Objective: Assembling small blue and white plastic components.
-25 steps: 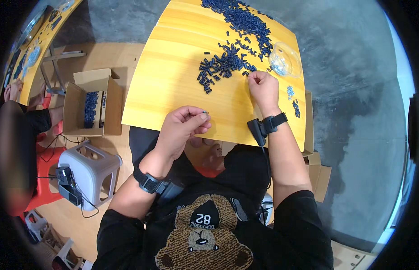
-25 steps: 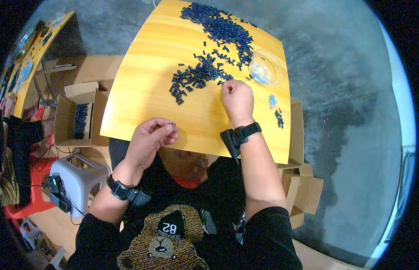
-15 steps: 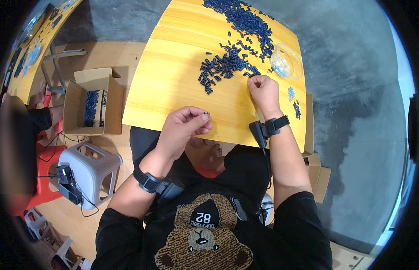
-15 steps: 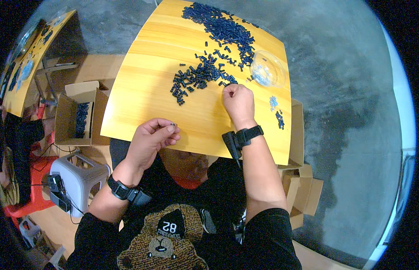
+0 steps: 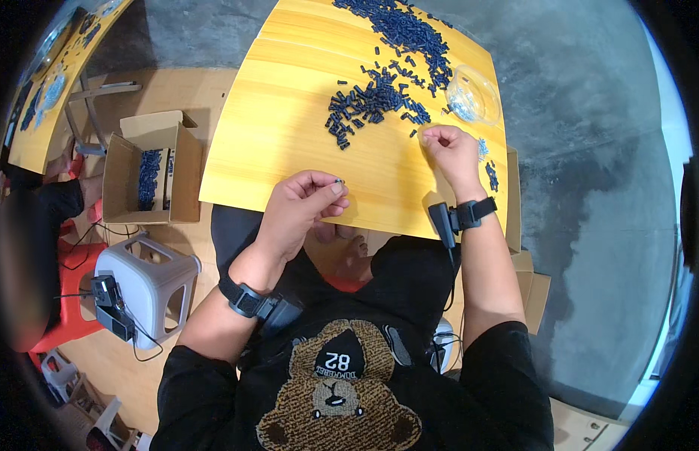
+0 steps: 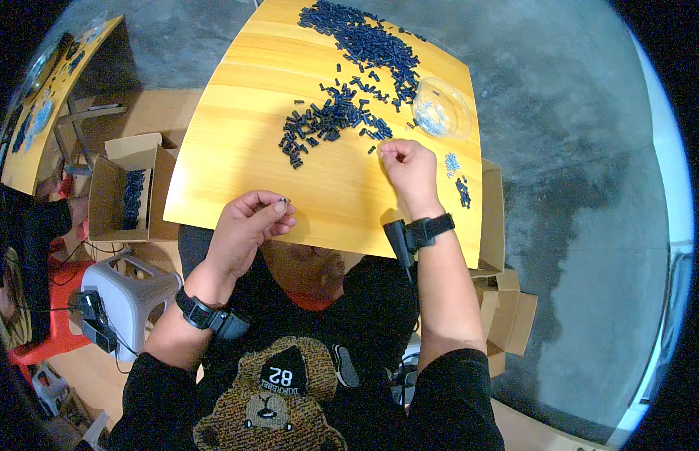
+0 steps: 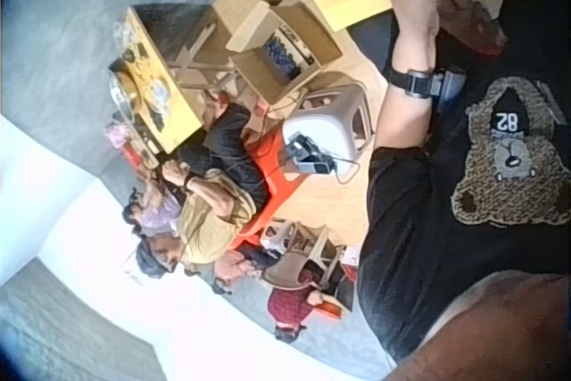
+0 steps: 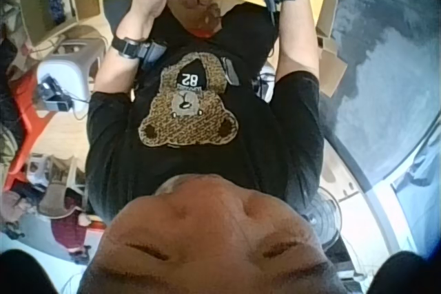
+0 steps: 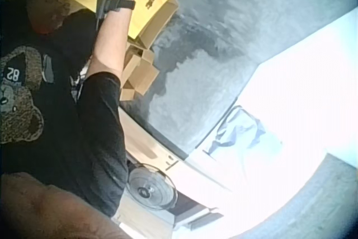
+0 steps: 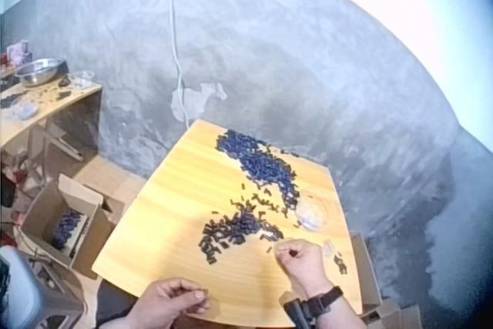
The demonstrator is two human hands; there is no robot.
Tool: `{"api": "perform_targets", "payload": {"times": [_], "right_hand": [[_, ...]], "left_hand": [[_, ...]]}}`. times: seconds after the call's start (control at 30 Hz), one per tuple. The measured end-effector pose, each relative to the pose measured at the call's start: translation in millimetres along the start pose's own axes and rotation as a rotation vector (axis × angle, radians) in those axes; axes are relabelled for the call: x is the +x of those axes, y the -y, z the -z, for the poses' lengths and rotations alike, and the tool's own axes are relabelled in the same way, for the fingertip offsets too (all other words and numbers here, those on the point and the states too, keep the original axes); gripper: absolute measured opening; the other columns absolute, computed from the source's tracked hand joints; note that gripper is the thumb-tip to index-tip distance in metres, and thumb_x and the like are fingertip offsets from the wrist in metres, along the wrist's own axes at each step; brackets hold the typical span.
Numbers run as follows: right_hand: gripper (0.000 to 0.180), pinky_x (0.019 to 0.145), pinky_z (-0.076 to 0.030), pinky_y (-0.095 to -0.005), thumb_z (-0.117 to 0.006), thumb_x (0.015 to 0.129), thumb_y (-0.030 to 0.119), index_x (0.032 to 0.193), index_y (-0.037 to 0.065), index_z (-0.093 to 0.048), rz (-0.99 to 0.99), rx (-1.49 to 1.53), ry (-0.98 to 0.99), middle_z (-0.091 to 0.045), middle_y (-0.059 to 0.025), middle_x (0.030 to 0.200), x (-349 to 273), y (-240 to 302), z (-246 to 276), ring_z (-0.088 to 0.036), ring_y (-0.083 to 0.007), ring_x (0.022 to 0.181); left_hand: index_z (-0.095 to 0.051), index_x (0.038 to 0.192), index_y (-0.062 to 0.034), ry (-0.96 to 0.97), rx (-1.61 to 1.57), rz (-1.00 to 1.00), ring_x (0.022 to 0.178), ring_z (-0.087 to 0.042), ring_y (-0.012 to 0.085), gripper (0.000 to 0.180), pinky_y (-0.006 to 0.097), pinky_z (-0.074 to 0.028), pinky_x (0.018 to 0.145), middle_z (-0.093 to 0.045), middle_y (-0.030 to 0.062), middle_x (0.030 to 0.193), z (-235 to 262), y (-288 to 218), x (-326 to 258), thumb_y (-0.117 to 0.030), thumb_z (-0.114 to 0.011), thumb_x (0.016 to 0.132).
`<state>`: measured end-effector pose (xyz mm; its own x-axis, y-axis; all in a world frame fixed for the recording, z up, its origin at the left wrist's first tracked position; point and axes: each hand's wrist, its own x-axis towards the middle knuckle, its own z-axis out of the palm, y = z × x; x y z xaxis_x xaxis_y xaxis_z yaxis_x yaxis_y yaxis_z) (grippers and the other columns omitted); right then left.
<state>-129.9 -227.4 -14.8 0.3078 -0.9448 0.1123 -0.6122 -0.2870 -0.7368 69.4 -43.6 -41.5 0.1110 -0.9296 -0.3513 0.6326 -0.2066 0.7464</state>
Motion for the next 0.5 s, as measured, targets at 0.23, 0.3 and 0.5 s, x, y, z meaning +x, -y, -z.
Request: {"api": "perform_targets", "payload": {"times": [0.23, 0.3, 0.5], "right_hand": [[0.007, 0.062, -0.048, -0.0322, -0.062, 0.069, 0.004, 0.074, 0.003, -0.066, 0.282, -0.274, 0.063, -0.061, -0.0143, 0.073, 17.1, -6.4, -16.5, -0.059, -0.0270, 0.066], [0.006, 0.063, -0.048, -0.0328, -0.062, 0.068, 0.004, 0.074, 0.003, -0.065, 0.302, -0.293, 0.045, -0.061, -0.0146, 0.072, 14.8, -7.0, -17.4, -0.059, -0.0278, 0.067], [0.004, 0.059, -0.047, -0.0281, -0.062, 0.070, 0.004, 0.074, 0.002, -0.061, 0.262, -0.241, 0.122, -0.061, -0.0110, 0.070, -10.1, 8.6, -11.5, -0.058, -0.0197, 0.063]], "left_hand": [[-0.056, 0.097, -0.0015, 0.019, -0.017, -0.019, 0.077, -0.061, 0.0150, 0.015, 0.025, -0.050, 0.069, -0.063, 0.0085, 0.090, 2.9, -0.6, -1.7, -0.011, -0.059, 0.085], [-0.056, 0.096, -0.0012, 0.016, -0.005, -0.003, 0.077, -0.061, 0.0149, 0.015, 0.025, -0.050, 0.069, -0.062, 0.0082, 0.089, 0.6, -2.4, -3.7, -0.011, -0.060, 0.085], [-0.056, 0.095, -0.0005, 0.004, 0.014, -0.023, 0.077, -0.061, 0.0142, 0.015, 0.024, -0.050, 0.070, -0.062, 0.0076, 0.087, 0.6, 2.0, -4.2, -0.011, -0.059, 0.085]]}}
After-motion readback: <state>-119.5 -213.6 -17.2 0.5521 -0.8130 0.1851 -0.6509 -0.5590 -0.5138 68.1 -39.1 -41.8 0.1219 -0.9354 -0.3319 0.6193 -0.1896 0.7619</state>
